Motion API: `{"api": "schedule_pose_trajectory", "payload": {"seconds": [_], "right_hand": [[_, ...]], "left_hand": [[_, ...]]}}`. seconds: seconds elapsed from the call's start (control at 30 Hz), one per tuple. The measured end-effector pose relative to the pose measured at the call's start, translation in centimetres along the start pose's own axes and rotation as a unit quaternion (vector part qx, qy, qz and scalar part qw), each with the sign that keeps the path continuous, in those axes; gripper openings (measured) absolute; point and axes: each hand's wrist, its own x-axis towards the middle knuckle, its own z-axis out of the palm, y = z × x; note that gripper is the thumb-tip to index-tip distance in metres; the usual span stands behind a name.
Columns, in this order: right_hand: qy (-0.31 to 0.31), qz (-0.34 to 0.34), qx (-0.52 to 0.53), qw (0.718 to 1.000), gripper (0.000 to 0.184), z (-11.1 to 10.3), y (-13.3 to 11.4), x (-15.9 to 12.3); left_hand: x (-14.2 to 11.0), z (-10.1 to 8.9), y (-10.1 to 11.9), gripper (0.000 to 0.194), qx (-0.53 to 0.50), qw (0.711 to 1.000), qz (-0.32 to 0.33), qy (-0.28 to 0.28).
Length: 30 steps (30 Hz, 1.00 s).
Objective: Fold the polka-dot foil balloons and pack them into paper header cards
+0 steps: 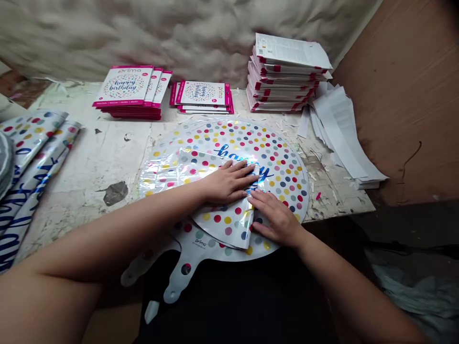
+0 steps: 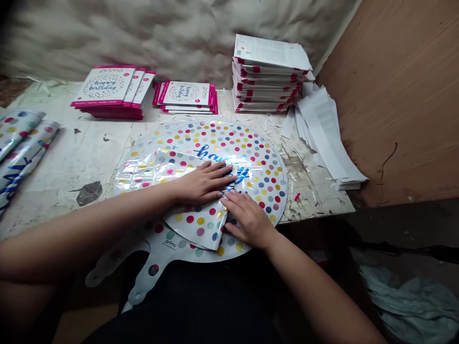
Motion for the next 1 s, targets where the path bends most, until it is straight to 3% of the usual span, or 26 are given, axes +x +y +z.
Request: {"api": "schedule_pose_trajectory", "payload": {"seconds": [0.13,0.23,0.3,0.47,0.6,0.7,0.8,0.9,1.0], "right_hand": [[0.089,-0.107,-0.084,0.987,0.026,1.0,-0.9,1.1],[0.101,-0.183,-0.104,0.972,0.018,1.1,-1.1,1.7],[0.096,-0.196,-0.092,0.972,0.017,1.0,-1.1,1.9],[0.085,-0.165,-0.02,0.982,0.017,1.3,-1.3,2.4],[-0.012,-0.14,0.031,0.99,0.024,1.6,-1.9,2.7],[-0.086,-0.101,0.061,0.989,0.039,1.0,-2.1,2.6],[-0.11,-0.061,0.107,0.986,0.054,0.5,-2.0,2.2],[-0.091,-0.032,0.158,0.983,0.059,0.4,-1.9,2.0],[-0.074,-0.036,0.184,0.979,0.058,0.8,-1.9,2.1]], "left_hand": [[-0.1,0.2,-0.8,0.054,-0.011,1.0,-0.008,-0.018],[-0.5,0.2,-1.1,0.055,-0.014,1.0,-0.009,-0.023],[-0.7,0.1,-1.1,0.055,-0.017,0.999,-0.014,-0.024],[-0.9,0.3,-1.2,0.053,-0.031,0.999,-0.022,-0.019],[-1.1,-0.3,-0.9,0.052,-0.025,0.999,-0.019,-0.006],[-2.7,-2.3,0.6,0.045,-0.035,0.999,0.015,0.039],[-5.8,-3.9,3.5,0.039,-0.08,0.993,0.066,0.051],[-8.9,-2.8,6.6,0.033,-0.043,0.995,0.072,0.045],[-10.3,-0.1,8.5,0.017,0.032,0.989,0.079,0.118]]}}
